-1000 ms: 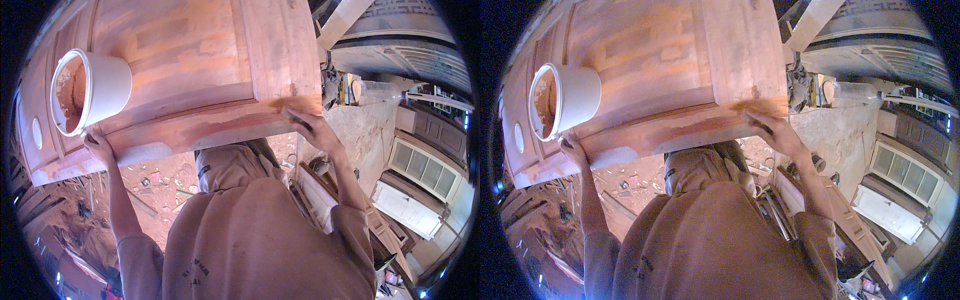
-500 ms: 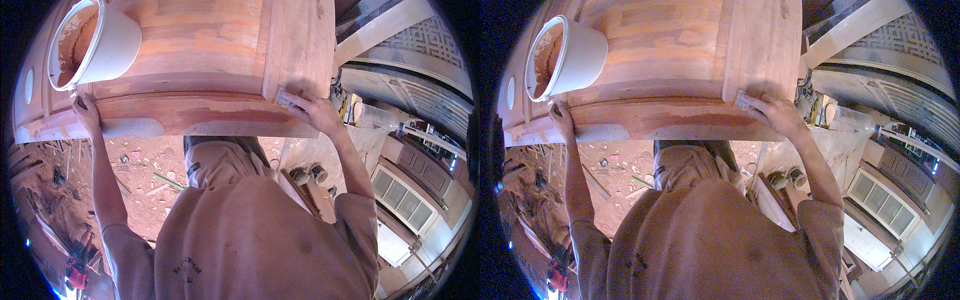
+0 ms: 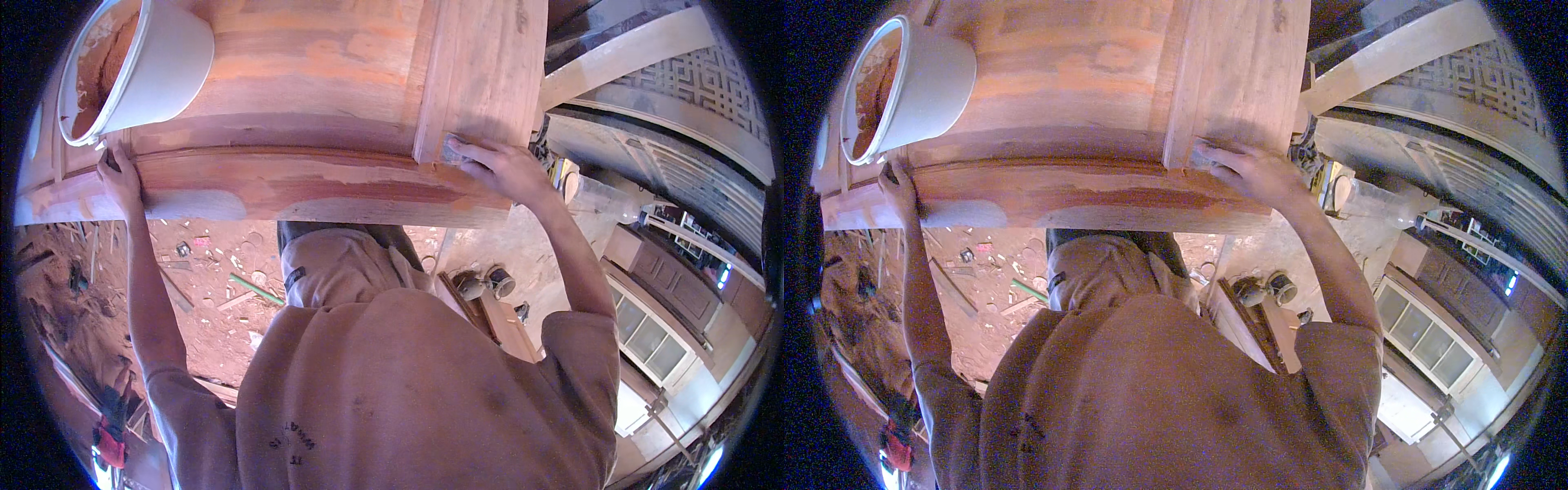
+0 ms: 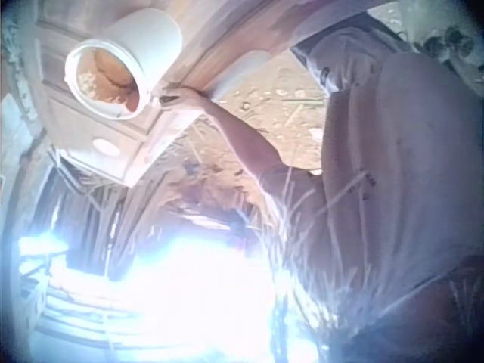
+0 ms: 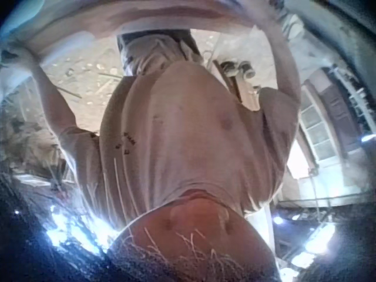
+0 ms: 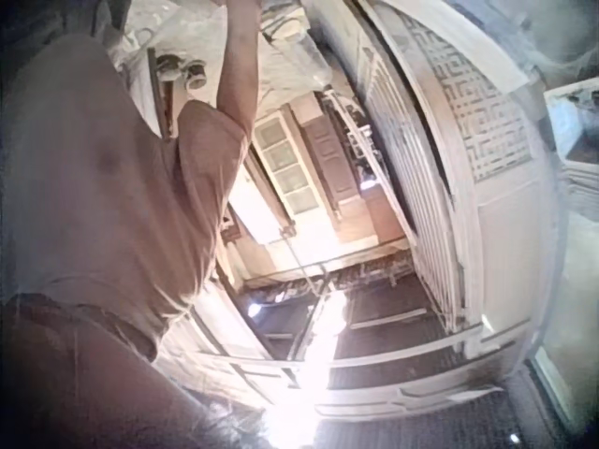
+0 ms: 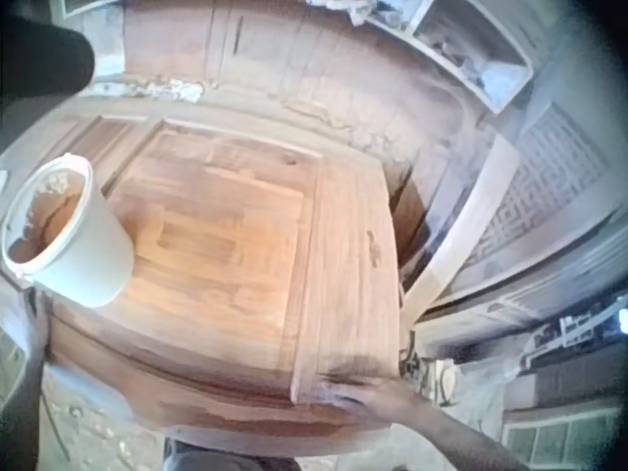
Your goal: The person applies wood filler to a wooden door using a putty knife, scraping the filler into holes and along the edges before smoothing it out.
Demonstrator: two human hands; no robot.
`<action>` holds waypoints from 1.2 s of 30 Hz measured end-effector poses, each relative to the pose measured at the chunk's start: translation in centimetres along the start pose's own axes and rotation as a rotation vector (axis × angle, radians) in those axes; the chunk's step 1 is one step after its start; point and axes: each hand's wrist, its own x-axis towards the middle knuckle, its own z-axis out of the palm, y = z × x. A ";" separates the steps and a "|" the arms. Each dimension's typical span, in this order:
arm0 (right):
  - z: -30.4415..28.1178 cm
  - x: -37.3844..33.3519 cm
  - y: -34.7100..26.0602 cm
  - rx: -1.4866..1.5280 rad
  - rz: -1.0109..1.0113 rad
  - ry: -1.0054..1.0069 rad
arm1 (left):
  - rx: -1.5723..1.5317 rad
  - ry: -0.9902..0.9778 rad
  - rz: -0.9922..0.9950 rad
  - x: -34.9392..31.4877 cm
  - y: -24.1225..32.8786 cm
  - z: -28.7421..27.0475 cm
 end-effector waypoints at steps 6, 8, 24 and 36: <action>-1.1 1.6 0.4 -0.014 -0.006 -0.039 | 0.040 0.008 0.037 0.3 -1.8 -0.4; -0.5 1.5 0.9 -0.074 -0.045 0.005 | 0.006 -0.019 0.003 0.0 0.3 0.1; -2.0 3.8 3.3 0.024 0.094 -0.103 | 0.043 -0.011 -0.070 -0.2 1.7 -0.7; -3.5 5.3 6.2 -0.016 0.046 -0.106 | 0.066 -0.009 -0.034 -0.4 2.6 -1.0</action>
